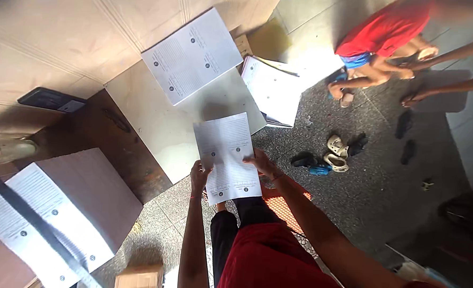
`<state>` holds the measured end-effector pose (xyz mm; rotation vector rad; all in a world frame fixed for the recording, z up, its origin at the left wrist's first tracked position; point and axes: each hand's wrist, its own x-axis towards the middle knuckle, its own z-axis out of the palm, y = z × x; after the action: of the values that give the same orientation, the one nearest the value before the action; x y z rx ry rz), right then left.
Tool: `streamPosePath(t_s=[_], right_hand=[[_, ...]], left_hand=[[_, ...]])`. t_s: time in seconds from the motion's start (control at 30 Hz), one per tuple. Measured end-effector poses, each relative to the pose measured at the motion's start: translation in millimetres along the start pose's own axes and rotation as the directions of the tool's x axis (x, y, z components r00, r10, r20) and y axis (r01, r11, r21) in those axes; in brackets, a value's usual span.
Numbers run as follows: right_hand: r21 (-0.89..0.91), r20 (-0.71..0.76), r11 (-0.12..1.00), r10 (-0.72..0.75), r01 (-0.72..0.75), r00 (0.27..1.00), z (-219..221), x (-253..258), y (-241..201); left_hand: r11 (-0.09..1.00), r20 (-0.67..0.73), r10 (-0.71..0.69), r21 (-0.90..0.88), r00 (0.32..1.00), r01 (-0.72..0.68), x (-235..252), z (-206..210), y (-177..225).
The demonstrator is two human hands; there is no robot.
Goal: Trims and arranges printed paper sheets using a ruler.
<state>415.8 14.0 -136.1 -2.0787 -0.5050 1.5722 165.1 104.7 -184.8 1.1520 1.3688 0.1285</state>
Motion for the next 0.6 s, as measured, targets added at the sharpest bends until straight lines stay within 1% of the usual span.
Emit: streamPosePath(t_s=[0.07,0.17,0.27,0.3,0.37,0.43,0.47,0.53,0.57,0.6], right_hand=[[0.001,-0.028,0.999,-0.053,0.053,0.998,3,-6,-4],[-0.006,-0.070,0.983,-0.186,0.186,0.980,6,-14,-12],[-0.050,-0.126,0.938,-0.348,0.344,0.929,8,-23,-34],[-0.065,-0.142,0.908,-0.418,0.413,0.897,8,-22,-39],[-0.120,-0.193,0.827,-0.563,0.550,0.804,10,-13,-47],[-0.156,-0.230,0.780,-0.625,0.606,0.746,13,-9,-64],[-0.179,-0.250,0.744,-0.667,0.643,0.702,16,-5,-69],[-0.242,-0.283,0.640,-0.766,0.729,0.578,23,5,-74],[-0.253,-0.278,0.591,-0.803,0.766,0.527,25,7,-79],[-0.216,-0.250,0.536,-0.838,0.816,0.484,26,11,-84]], left_hand=[[0.999,-0.053,0.051,0.007,0.997,-0.050,-11,-2,5],[0.987,-0.159,0.149,-0.038,0.976,-0.157,-27,-9,18],[0.962,-0.279,0.246,-0.050,0.928,-0.270,-36,-19,37],[0.952,-0.314,0.278,-0.040,0.908,-0.305,-37,-24,43],[0.929,-0.378,0.342,-0.004,0.861,-0.370,-38,-33,52],[0.883,-0.445,0.438,0.050,0.782,-0.466,-35,-42,55],[0.861,-0.471,0.478,0.081,0.741,-0.503,-33,-46,54],[0.832,-0.519,0.516,0.115,0.681,-0.543,-29,-50,51],[0.812,-0.545,0.529,0.103,0.651,-0.574,-28,-51,50],[0.788,-0.568,0.539,0.081,0.622,-0.610,-26,-52,50]])
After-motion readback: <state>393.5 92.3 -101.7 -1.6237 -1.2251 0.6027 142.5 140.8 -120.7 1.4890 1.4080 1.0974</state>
